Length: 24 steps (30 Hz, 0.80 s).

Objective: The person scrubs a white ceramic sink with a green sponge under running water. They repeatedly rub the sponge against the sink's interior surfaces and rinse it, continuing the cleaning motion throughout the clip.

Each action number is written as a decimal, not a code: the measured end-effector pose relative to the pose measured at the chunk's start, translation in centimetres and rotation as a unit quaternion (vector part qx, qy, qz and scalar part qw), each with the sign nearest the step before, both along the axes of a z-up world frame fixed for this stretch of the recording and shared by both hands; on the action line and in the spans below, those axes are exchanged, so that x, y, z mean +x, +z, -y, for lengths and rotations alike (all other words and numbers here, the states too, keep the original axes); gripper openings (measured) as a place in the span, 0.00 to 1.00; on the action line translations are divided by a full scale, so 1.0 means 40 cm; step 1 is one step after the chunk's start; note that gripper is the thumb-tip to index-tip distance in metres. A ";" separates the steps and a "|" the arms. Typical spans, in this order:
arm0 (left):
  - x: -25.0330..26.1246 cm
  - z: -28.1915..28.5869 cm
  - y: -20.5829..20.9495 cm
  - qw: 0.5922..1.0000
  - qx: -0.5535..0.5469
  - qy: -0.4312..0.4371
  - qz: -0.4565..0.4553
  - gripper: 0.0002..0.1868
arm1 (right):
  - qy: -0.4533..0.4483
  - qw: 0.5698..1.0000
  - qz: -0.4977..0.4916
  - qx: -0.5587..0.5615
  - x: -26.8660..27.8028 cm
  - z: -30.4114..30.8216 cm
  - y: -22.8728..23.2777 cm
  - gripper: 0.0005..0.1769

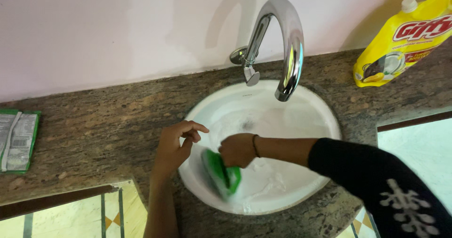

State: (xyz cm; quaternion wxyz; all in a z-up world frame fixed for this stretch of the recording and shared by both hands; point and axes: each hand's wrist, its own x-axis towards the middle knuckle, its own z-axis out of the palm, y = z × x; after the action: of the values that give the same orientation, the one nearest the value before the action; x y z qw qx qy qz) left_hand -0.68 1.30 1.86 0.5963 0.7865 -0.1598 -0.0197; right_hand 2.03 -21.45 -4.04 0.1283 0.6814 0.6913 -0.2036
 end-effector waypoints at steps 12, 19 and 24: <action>-0.003 0.009 0.012 1.000 0.027 -0.001 -0.012 0.24 | 0.096 0.987 0.131 0.004 0.044 0.293 0.074 0.02; -0.001 0.018 0.010 0.999 0.033 -0.006 -0.030 0.24 | -0.113 0.970 0.167 0.136 0.049 0.242 0.088 0.12; 0.001 0.022 0.002 0.998 0.041 -0.007 -0.040 0.23 | -0.227 0.943 0.089 0.227 0.030 0.147 0.104 0.14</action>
State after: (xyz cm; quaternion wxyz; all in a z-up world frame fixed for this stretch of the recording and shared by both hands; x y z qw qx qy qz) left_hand -0.62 0.44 1.93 0.5694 0.8075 -0.1408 -0.0619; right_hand 3.24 -27.31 0.14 -0.0181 0.8464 0.5322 -0.0037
